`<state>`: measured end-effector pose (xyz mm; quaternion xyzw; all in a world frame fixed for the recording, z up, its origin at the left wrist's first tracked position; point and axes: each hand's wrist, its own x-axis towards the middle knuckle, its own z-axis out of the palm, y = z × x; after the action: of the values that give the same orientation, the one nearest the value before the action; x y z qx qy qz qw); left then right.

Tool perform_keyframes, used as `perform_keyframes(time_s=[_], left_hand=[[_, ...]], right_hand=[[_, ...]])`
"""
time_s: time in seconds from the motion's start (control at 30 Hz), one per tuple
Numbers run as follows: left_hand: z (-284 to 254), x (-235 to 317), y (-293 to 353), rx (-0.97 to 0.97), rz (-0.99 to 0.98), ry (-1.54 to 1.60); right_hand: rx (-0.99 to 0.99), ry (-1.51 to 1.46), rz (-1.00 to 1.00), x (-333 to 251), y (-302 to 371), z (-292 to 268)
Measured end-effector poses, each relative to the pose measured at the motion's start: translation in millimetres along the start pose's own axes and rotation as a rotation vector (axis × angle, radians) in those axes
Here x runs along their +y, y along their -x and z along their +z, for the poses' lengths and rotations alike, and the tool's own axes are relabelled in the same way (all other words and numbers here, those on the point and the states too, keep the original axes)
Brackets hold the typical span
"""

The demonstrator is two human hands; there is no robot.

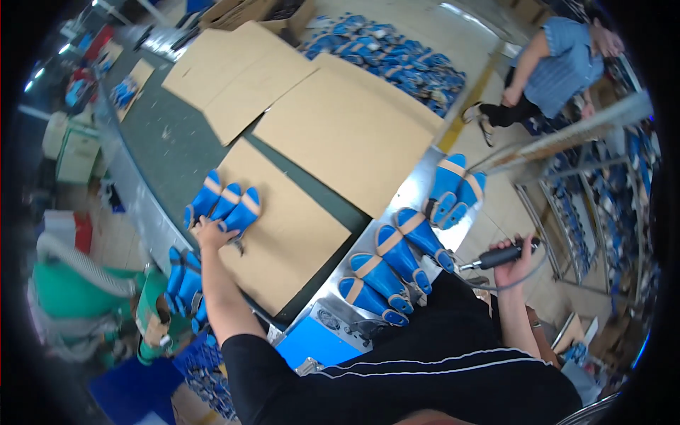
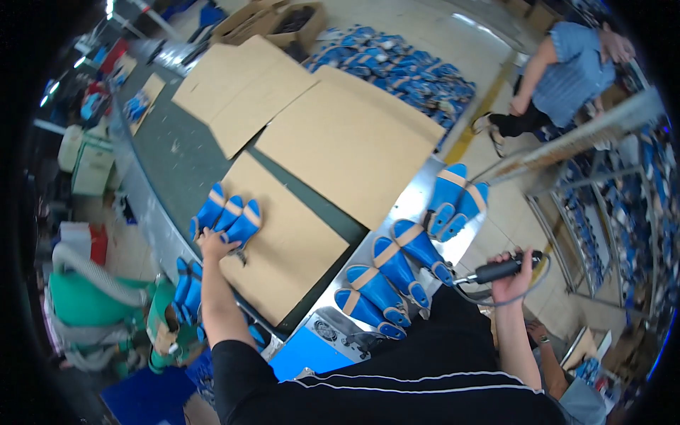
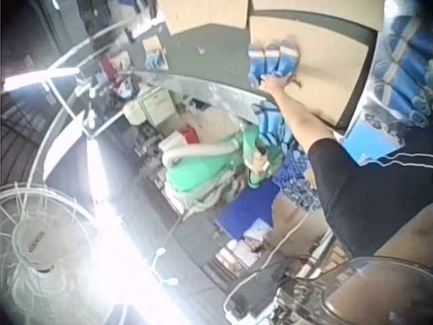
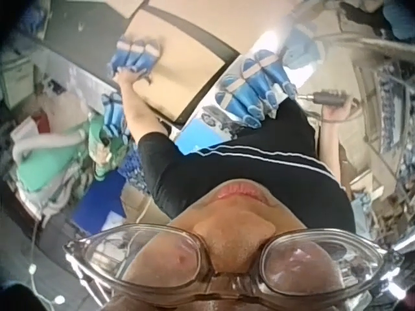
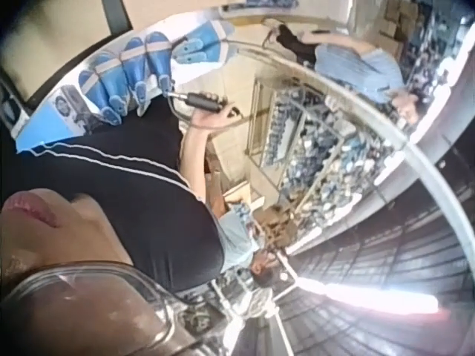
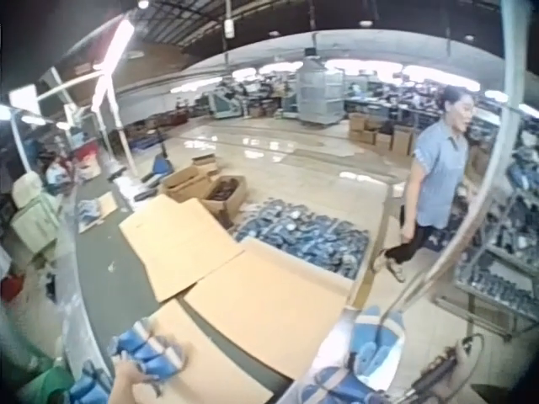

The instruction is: The recorder is using a heat gun or ultrasonic tool to smooth or seal edges on blue sandals in a factory environment.

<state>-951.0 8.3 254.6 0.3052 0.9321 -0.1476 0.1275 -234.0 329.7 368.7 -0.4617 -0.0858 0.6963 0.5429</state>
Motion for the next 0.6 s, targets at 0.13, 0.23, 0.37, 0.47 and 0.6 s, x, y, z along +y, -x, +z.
perform_keyframes(time_s=[0.13,0.23,0.37,0.47,0.6], left_hand=[[-28,27,18,0.131,0.173,-0.047],[-53,77,45,0.214,0.138,0.021],[-90,153,85,0.315,0.187,0.333],[-120,255,107,0.247,0.259,0.511],[-116,388,118,0.238,0.347,0.562]], right_hand=[[-0.049,-0.015,0.009,0,-1,3],[-0.044,-0.012,0.033,-1,-2,-2],[-0.032,-0.052,0.066,-9,-6,-6],[-0.02,-0.081,0.031,-18,-7,-12],[-0.033,-0.111,0.001,-29,-4,-13]])
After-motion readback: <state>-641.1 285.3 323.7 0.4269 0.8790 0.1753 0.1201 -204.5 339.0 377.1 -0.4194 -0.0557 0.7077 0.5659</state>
